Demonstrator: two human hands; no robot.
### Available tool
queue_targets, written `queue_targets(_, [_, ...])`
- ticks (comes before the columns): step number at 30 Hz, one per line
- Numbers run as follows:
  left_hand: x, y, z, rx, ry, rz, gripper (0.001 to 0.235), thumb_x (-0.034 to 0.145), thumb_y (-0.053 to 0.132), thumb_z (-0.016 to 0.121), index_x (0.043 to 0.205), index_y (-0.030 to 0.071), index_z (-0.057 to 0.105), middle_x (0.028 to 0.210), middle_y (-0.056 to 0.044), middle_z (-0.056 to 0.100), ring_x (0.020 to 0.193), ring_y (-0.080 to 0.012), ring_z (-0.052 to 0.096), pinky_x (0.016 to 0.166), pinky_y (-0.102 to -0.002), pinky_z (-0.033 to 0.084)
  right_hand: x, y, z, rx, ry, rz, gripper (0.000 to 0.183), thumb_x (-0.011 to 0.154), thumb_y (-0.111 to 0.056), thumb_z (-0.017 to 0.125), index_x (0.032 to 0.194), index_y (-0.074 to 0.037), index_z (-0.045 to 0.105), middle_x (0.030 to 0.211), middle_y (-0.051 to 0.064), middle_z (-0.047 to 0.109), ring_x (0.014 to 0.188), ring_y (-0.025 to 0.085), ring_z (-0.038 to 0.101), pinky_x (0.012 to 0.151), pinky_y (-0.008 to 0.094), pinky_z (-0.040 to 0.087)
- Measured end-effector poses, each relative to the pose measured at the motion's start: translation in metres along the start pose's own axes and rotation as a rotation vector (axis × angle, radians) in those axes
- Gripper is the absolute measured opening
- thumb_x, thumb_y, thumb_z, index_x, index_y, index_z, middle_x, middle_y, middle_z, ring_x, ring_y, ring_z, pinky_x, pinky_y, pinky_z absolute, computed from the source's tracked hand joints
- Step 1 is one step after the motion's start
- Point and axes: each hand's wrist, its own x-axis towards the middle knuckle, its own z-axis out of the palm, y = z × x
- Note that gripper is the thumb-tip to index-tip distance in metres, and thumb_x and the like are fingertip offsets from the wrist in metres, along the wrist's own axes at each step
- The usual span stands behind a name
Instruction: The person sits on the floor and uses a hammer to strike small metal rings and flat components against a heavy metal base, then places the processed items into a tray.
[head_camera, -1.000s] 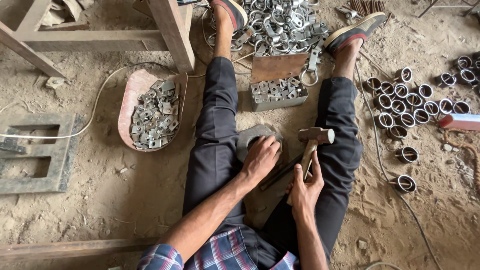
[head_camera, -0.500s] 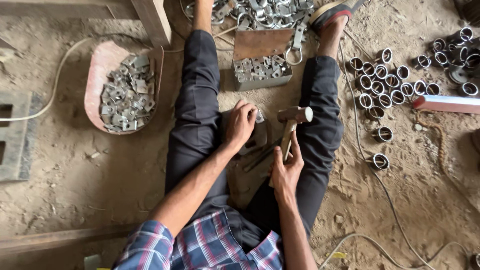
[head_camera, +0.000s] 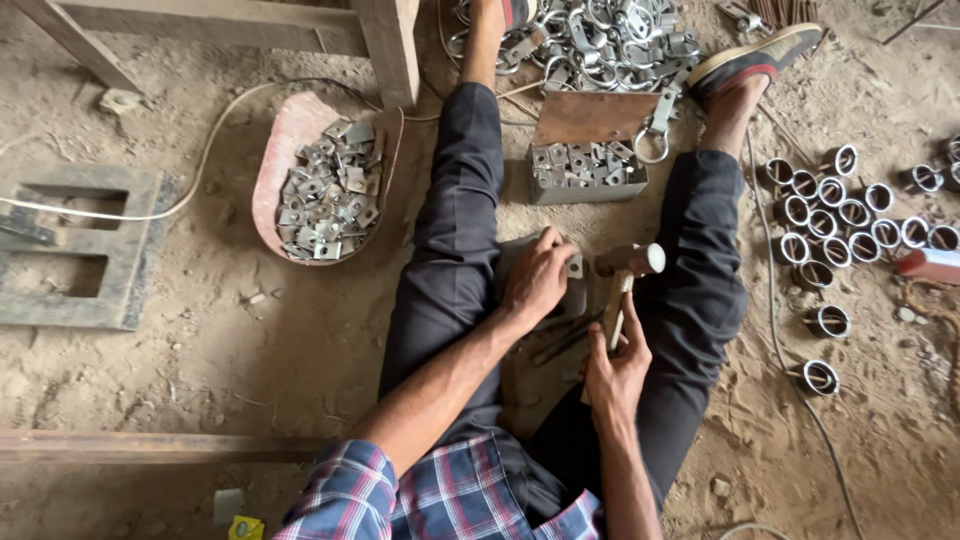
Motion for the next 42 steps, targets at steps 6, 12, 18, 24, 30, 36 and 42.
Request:
queue_targets(6, [-0.005, -0.009, 0.008, -0.109, -0.086, -0.096, 0.034, 0.086, -0.009, 0.060, 0.119, 0.000, 0.066, 0.115, -0.014, 0.059, 0.094, -0.0301, 0.066, 0.078, -0.038, 0.056, -0.002, -0.004, 0.000, -0.012, -0.022, -0.036, 0.067, 0.096, -0.006, 0.064, 0.159, -0.015, 0.041, 0.067, 0.001, 0.061, 0.049, 0.007, 0.051, 0.043, 0.026, 0.041])
queue_targets(12, [-0.006, -0.030, 0.015, -0.276, 0.080, 0.005, 0.043, 0.079, -0.016, 0.047, 0.112, 0.001, 0.068, 0.112, -0.017, 0.062, 0.104, -0.0346, 0.065, 0.089, -0.040, 0.055, -0.002, -0.005, 0.002, -0.099, 0.031, -0.110, 0.067, 0.096, -0.006, 0.064, 0.159, -0.013, 0.042, 0.077, 0.001, 0.065, 0.054, 0.006, 0.049, 0.045, 0.027, 0.039])
queue_targets(18, [-0.009, -0.032, 0.021, -0.313, 0.124, 0.038, 0.040, 0.083, -0.015, 0.047, 0.114, 0.001, 0.067, 0.108, -0.017, 0.068, 0.101, -0.0319, 0.067, 0.090, -0.037, 0.055, -0.002, -0.006, 0.002, -0.044, 0.078, -0.072, 0.067, 0.094, -0.006, 0.065, 0.157, -0.013, 0.044, 0.080, 0.002, 0.067, 0.055, 0.006, 0.052, 0.046, 0.026, 0.043])
queue_targets(24, [-0.004, -0.024, 0.013, -0.499, -0.061, -0.297, 0.040, 0.087, -0.013, 0.040, 0.111, 0.003, 0.069, 0.092, -0.012, 0.075, 0.081, -0.0226, 0.077, 0.071, -0.032, 0.060, 0.000, -0.004, -0.003, -0.108, 0.089, -0.098, 0.067, 0.096, -0.007, 0.066, 0.159, -0.013, 0.044, 0.081, 0.007, 0.068, 0.059, 0.008, 0.053, 0.051, 0.028, 0.045])
queue_targets(30, [0.001, -0.023, 0.004, -0.504, 0.078, -0.283, 0.040, 0.089, -0.013, 0.040, 0.112, 0.001, 0.068, 0.093, -0.013, 0.076, 0.079, -0.0187, 0.077, 0.068, -0.030, 0.060, -0.007, 0.000, -0.003, -0.206, 0.051, -0.421, 0.062, 0.097, -0.005, 0.067, 0.156, -0.008, 0.048, 0.130, 0.022, 0.071, 0.103, 0.017, 0.071, 0.082, 0.030, 0.058])
queue_targets(36, [0.003, -0.039, -0.003, -0.510, 0.247, -0.193, 0.047, 0.089, -0.017, 0.036, 0.128, 0.000, 0.056, 0.121, -0.017, 0.059, 0.084, -0.0196, 0.073, 0.074, -0.030, 0.061, -0.009, -0.001, 0.001, -0.274, 0.217, -0.861, 0.060, 0.104, 0.000, 0.061, 0.161, -0.006, 0.044, 0.146, 0.024, 0.062, 0.126, 0.025, 0.068, 0.101, 0.038, 0.059])
queue_targets(42, [0.004, -0.026, -0.010, -0.567, 0.358, -0.152, 0.061, 0.079, -0.021, 0.039, 0.134, 0.002, 0.053, 0.126, -0.017, 0.056, 0.087, -0.0234, 0.073, 0.076, -0.030, 0.060, -0.015, -0.025, 0.010, -0.352, -0.010, -0.536, 0.064, 0.095, 0.004, 0.061, 0.156, -0.013, 0.049, 0.103, 0.023, 0.075, 0.082, 0.029, 0.075, 0.069, 0.041, 0.059])
